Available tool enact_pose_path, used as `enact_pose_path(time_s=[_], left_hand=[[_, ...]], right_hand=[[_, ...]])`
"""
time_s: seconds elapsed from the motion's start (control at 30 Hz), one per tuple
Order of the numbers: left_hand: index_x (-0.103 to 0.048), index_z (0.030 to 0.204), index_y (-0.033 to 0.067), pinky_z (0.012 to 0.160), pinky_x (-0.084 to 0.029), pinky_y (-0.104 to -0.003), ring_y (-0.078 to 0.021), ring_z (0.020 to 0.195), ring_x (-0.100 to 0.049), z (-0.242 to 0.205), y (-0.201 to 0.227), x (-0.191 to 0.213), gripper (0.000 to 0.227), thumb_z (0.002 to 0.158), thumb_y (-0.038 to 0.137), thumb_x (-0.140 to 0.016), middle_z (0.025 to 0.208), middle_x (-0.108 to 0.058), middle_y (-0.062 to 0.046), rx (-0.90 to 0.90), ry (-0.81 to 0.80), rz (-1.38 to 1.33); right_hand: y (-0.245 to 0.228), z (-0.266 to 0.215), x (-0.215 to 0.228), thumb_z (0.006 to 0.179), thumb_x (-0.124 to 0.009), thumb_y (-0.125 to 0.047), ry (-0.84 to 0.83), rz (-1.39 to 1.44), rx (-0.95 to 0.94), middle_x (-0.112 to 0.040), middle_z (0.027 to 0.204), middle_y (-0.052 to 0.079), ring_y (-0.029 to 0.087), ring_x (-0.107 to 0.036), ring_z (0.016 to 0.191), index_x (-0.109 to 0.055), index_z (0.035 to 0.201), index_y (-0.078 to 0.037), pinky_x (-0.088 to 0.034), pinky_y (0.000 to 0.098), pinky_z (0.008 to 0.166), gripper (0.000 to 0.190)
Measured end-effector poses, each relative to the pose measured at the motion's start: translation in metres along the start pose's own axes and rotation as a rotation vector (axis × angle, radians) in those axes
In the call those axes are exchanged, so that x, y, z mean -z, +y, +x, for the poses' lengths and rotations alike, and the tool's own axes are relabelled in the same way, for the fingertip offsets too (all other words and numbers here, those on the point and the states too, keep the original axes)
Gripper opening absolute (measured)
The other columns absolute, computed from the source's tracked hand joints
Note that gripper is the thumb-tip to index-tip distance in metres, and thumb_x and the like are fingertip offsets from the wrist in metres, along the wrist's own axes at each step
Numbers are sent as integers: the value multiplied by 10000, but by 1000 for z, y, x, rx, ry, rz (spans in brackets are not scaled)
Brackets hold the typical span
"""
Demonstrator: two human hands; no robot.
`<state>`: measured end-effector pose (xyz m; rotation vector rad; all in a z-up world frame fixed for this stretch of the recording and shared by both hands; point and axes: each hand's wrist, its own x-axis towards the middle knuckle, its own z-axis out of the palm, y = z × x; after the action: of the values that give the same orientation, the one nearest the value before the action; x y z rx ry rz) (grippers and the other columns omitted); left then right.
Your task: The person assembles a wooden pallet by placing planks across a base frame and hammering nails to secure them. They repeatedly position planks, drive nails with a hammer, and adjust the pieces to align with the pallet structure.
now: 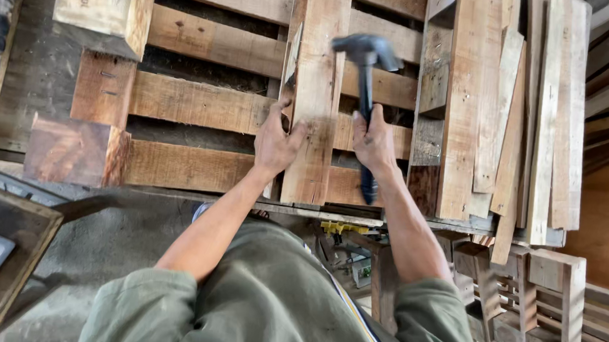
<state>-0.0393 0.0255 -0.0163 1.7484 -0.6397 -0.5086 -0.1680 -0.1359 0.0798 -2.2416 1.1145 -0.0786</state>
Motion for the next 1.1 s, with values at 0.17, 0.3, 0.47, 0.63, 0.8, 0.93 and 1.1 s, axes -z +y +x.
enact_pose_path(time_s=[0.17, 0.3, 0.47, 0.63, 0.8, 0.93, 1.1], left_hand=[[-441, 1457, 43, 898, -550, -390, -235, 1012, -740, -1, -2, -3, 707, 921, 458, -644, 1080, -774, -143, 117, -7, -193], [-484, 1417, 18, 702, -495, -371, -218, 805, -563, 4, -14, -2, 548, 998, 340, -630, 944, -590, -89, 285, 94, -294], [-547, 1366, 75, 747, -508, -267, -125, 832, -558, -7, -40, 10, 353, 1051, 234, -565, 947, -624, -5, 613, 193, -888], [-543, 1303, 69, 757, -590, -314, -150, 878, -672, 0, -51, 55, 281, 1028, 125, -530, 1099, -691, -86, 334, 132, -898], [-513, 1212, 55, 744, -608, -320, -174, 880, -705, -64, -70, 68, 186, 1035, 76, -566, 1226, -715, -129, 348, 139, -992], [-535, 1206, 32, 812, -637, -343, -191, 914, -730, -73, -68, 69, 210, 1010, 28, -610, 1147, -673, -121, 349, 181, -949], [-645, 1157, 11, 811, -617, -299, -160, 864, -711, -69, -44, 83, 177, 984, 50, -659, 1005, -722, -104, 274, 151, -837]], right_hand=[[2, -27, 61, 1112, -545, -463, 253, 535, 367, -625, 837, 30, 118, -617, 666, -521, 1187, -99, -563, 277, 518, 372], [-27, -41, 112, 1045, -600, -521, 686, 897, 981, -680, 895, 82, 177, -695, 708, -583, 1197, -156, -621, 330, 586, 396], [-26, -8, 31, 1068, -426, -85, 254, -401, 202, -695, 868, 4, 182, -561, 521, -614, 877, -92, -388, 320, 432, 268], [-19, -3, 35, 1031, -601, -286, 114, 291, 83, -591, 725, 33, 104, -560, 535, -580, 1110, -100, -494, 271, 431, 203], [-12, -25, 87, 1127, -586, -357, 450, 832, 914, -669, 887, 50, 133, -642, 628, -582, 1184, -131, -576, 303, 548, 233], [-13, 11, 42, 1084, -533, -329, 499, 367, 795, -661, 812, 64, 139, -608, 542, -496, 1113, -124, -521, 321, 437, 210], [5, 12, 16, 1082, -518, -310, 46, 163, 37, -622, 715, 36, 110, -560, 480, -460, 1022, -110, -469, 297, 383, 216]])
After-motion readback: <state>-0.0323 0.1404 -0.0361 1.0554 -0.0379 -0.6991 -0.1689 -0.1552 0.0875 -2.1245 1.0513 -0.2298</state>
